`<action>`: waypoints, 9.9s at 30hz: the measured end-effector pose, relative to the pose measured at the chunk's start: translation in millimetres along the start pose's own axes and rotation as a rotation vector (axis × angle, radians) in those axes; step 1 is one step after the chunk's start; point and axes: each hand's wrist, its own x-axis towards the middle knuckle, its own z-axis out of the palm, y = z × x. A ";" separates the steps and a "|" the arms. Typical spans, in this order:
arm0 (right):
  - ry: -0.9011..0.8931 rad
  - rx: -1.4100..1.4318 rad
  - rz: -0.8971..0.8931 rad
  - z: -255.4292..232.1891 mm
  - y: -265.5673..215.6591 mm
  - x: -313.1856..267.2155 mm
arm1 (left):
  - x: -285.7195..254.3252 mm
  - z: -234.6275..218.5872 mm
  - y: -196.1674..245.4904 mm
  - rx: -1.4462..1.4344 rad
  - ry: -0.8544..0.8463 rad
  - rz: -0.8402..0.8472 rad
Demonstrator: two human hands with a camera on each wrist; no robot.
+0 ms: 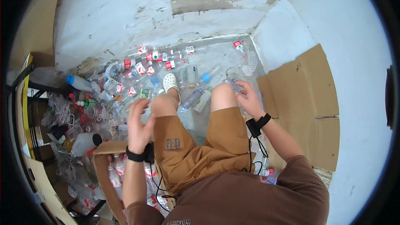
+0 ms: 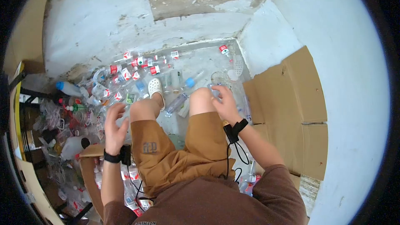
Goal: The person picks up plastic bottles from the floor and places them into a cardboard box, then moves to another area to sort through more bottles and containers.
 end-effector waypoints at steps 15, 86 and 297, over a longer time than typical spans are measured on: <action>0.090 -0.073 0.555 -24.4 208.8 91.9 | 165.3 195.6 -14.4 0.115 -0.753 0.196; -0.148 -0.169 0.013 -10.2 -65.8 16.6 | 92.7 63.7 33.6 -0.204 -0.263 0.227; 0.403 0.566 0.440 -61.3 -23.7 -146.5 | -54.7 6.6 -100.5 -0.133 0.100 -0.258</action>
